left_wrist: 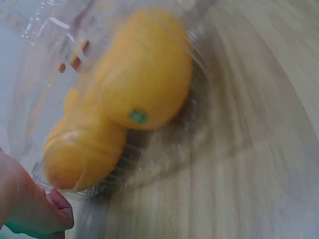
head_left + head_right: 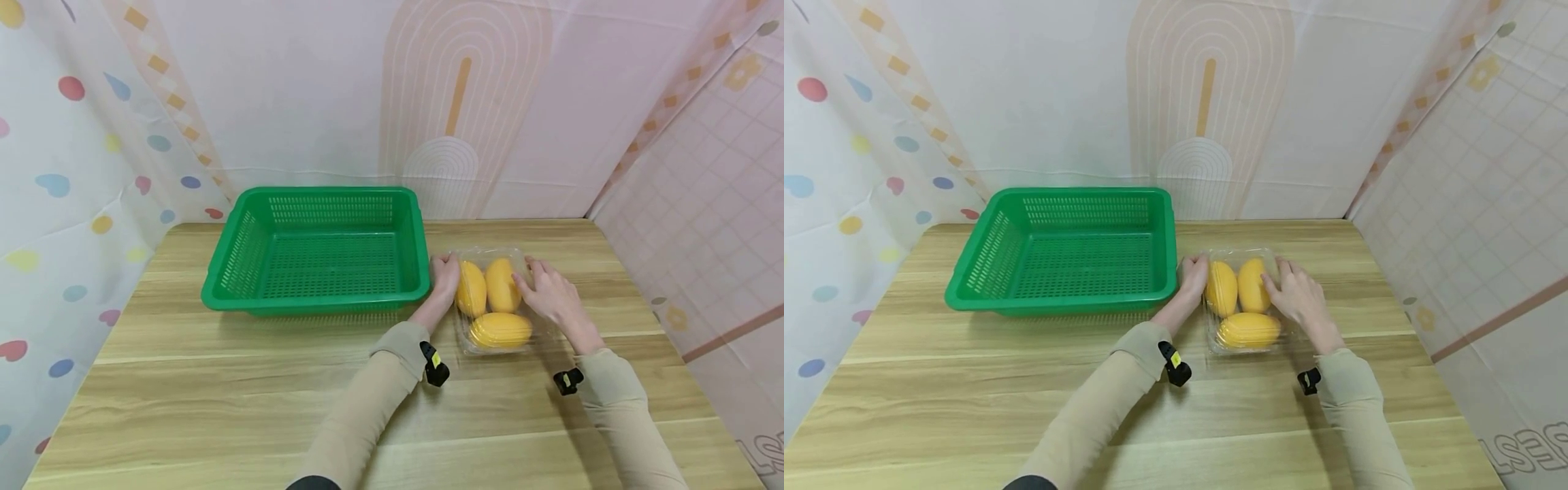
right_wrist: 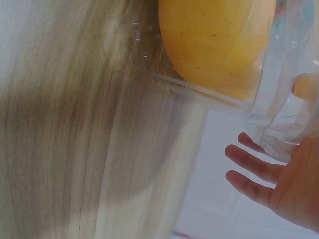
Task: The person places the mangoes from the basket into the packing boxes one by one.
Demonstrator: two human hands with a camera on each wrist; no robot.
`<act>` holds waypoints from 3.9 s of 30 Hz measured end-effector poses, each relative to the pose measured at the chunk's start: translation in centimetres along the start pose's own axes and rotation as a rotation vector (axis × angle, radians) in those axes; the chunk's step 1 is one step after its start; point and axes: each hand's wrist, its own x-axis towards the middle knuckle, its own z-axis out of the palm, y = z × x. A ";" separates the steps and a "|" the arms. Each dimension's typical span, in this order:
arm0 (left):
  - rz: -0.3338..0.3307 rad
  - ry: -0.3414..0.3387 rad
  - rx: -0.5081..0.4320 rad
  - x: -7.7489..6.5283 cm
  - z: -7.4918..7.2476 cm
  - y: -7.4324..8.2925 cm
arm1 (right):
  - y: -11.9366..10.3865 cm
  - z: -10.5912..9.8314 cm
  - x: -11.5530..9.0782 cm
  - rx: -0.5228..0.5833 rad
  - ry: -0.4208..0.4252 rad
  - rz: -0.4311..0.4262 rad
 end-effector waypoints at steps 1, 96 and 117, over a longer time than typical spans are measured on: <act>-0.010 0.017 0.005 0.1 0.2 0.1 | 0.0 0.0 0.0 -0.001 0.003 -0.001; 0.139 0.090 -0.041 11.7 5.3 -9.9 | -0.6 0.0 0.2 0.036 0.004 0.020; 0.182 0.021 0.138 2.6 1.1 -2.1 | -1.2 -0.5 -0.1 0.031 -0.004 0.029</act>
